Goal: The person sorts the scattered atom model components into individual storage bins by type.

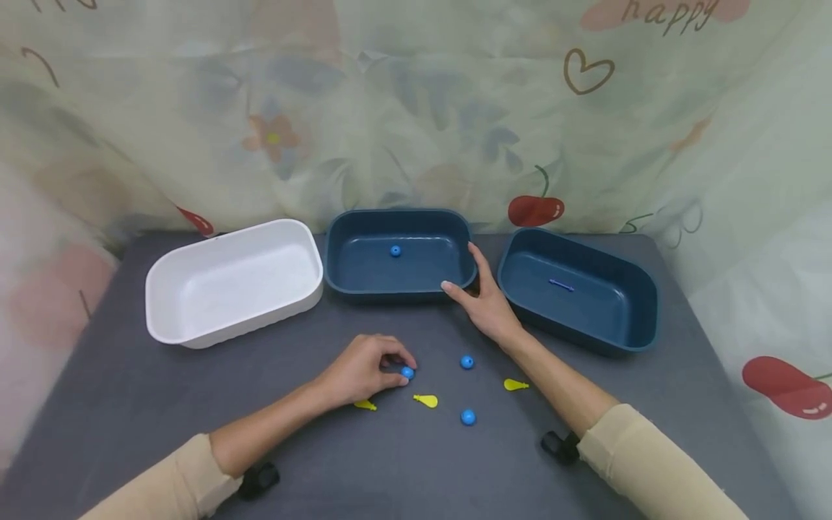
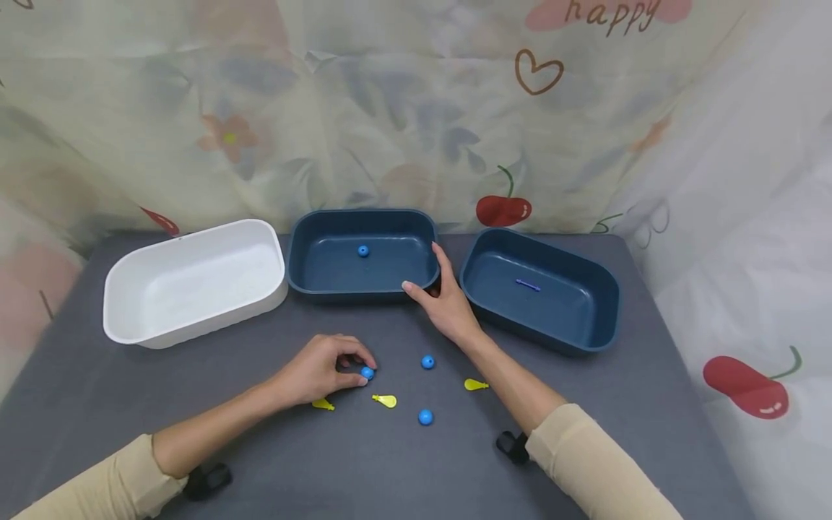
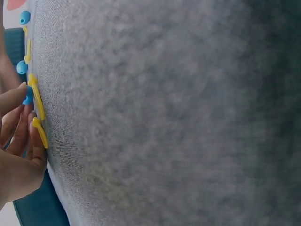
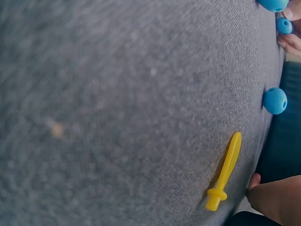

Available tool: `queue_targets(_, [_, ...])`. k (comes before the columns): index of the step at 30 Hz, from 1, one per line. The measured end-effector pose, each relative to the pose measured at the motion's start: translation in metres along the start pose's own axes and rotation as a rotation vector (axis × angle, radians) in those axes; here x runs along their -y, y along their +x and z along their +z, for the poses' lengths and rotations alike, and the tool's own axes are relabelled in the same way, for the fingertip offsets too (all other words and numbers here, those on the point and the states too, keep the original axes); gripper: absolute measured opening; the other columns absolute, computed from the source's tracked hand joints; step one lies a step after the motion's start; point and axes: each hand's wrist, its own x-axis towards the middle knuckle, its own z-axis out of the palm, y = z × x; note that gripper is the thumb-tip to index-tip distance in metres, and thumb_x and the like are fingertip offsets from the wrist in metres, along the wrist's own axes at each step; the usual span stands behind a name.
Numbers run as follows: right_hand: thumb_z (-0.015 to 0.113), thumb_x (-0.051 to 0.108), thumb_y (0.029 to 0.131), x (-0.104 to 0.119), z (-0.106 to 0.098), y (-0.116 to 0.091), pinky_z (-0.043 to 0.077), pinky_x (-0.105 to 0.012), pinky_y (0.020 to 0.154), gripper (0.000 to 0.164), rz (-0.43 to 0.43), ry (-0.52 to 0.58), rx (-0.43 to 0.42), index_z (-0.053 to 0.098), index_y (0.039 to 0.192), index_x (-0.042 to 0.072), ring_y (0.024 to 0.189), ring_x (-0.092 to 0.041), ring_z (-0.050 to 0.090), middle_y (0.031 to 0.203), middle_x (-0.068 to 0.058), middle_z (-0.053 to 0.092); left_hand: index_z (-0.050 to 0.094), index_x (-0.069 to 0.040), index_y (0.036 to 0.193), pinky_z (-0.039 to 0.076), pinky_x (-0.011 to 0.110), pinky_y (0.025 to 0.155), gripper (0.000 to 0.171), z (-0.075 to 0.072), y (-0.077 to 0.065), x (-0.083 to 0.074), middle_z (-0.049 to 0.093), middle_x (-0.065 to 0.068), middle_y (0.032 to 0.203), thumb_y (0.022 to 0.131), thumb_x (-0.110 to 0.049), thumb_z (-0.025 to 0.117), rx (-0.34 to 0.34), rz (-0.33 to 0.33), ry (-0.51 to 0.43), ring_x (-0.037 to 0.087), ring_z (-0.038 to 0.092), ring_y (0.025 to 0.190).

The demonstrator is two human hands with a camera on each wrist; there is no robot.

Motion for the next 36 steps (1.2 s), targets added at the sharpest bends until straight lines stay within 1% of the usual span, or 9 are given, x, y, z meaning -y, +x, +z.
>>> queue_targets(5, [0.066,0.056,0.090,0.002,-0.001,0.000,0.032,-0.053,0.111,0.088,0.017,0.014,-0.007,0.008,0.156,0.047,0.145,-0.026,0.028,0.165,0.004,0.010,0.077,-0.017,0.100,0.050,0.025,0.073,0.017,0.000,0.000,0.000,0.068,-0.011,0.093,0.084,-0.015,0.081,-0.009,-0.008,-0.012,0.009,0.059,0.084])
queue_targets(12, [0.065,0.055,0.091,0.001,-0.001,-0.004,0.035,-0.051,0.110,0.087,0.003,0.037,-0.020,0.009,0.156,0.046,0.142,-0.026,0.033,0.165,0.004,0.012,0.075,-0.017,0.104,0.052,0.024,0.071,0.016,-0.003,0.000,-0.002,0.067,-0.012,0.088,0.088,-0.018,0.077,-0.004,-0.050,-0.074,0.006,0.060,0.079])
queue_targets(15, [0.065,0.052,0.092,0.000,-0.001,-0.005,0.035,-0.050,0.111,0.085,-0.011,0.052,-0.021,0.010,0.156,0.045,0.143,-0.026,0.033,0.165,0.005,0.012,0.074,-0.016,0.105,0.052,0.023,0.071,0.017,-0.007,-0.001,-0.004,0.068,-0.012,0.088,0.089,-0.018,0.077,-0.005,-0.055,-0.104,0.006,0.061,0.078])
queue_targets(18, [0.064,0.050,0.094,-0.001,-0.002,-0.004,0.031,-0.050,0.113,0.083,-0.010,0.050,-0.016,0.010,0.157,0.044,0.146,-0.027,0.028,0.165,0.005,0.010,0.074,-0.013,0.106,0.054,0.023,0.073,0.019,-0.010,-0.001,-0.004,0.070,-0.009,0.092,0.088,-0.015,0.077,-0.008,-0.058,-0.149,0.006,0.064,0.080])
queue_targets(24, [0.062,0.036,0.099,0.011,-0.008,-0.007,0.025,-0.053,0.116,0.080,0.024,0.043,0.026,0.010,0.160,0.033,0.148,-0.034,0.022,0.166,-0.003,0.008,0.072,-0.011,0.107,0.055,0.022,0.076,0.022,-0.013,-0.002,-0.001,0.071,-0.007,0.099,0.086,-0.010,0.078,-0.013,-0.096,-0.211,0.004,0.068,0.084])
queue_targets(28, [0.062,0.039,0.098,0.007,-0.009,-0.008,0.026,-0.053,0.116,0.080,0.009,0.032,0.033,0.010,0.159,0.038,0.148,-0.033,0.024,0.166,-0.001,0.010,0.072,-0.012,0.105,0.056,0.022,0.076,0.021,-0.016,-0.002,0.000,0.071,-0.007,0.099,0.085,-0.010,0.079,-0.017,-0.126,-0.248,0.004,0.068,0.085])
queue_targets(30, [0.063,0.041,0.097,0.002,-0.009,-0.007,0.027,-0.052,0.115,0.080,-0.002,0.040,0.028,0.011,0.158,0.041,0.147,-0.031,0.026,0.165,0.001,0.011,0.073,-0.011,0.106,0.056,0.023,0.076,0.021,-0.017,-0.002,0.000,0.071,-0.006,0.101,0.086,-0.009,0.079,-0.021,-0.122,-0.275,0.006,0.069,0.085])
queue_targets(32, [0.063,0.038,0.098,0.006,-0.009,-0.009,0.027,-0.053,0.115,0.080,0.000,0.052,0.028,0.011,0.159,0.038,0.147,-0.032,0.025,0.166,-0.002,0.011,0.074,-0.010,0.106,0.057,0.025,0.076,0.021,-0.019,-0.002,0.001,0.072,-0.004,0.102,0.086,-0.010,0.078,-0.032,-0.110,-0.306,0.008,0.070,0.086])
queue_targets(36, [0.061,0.028,0.100,0.023,-0.010,-0.019,0.026,-0.052,0.116,0.079,-0.004,0.077,0.036,0.011,0.161,0.026,0.148,-0.034,0.024,0.166,-0.007,0.011,0.075,-0.011,0.107,0.057,0.027,0.076,0.021,-0.024,-0.002,0.002,0.073,-0.003,0.103,0.086,-0.011,0.078,-0.060,-0.097,-0.362,0.010,0.071,0.088])
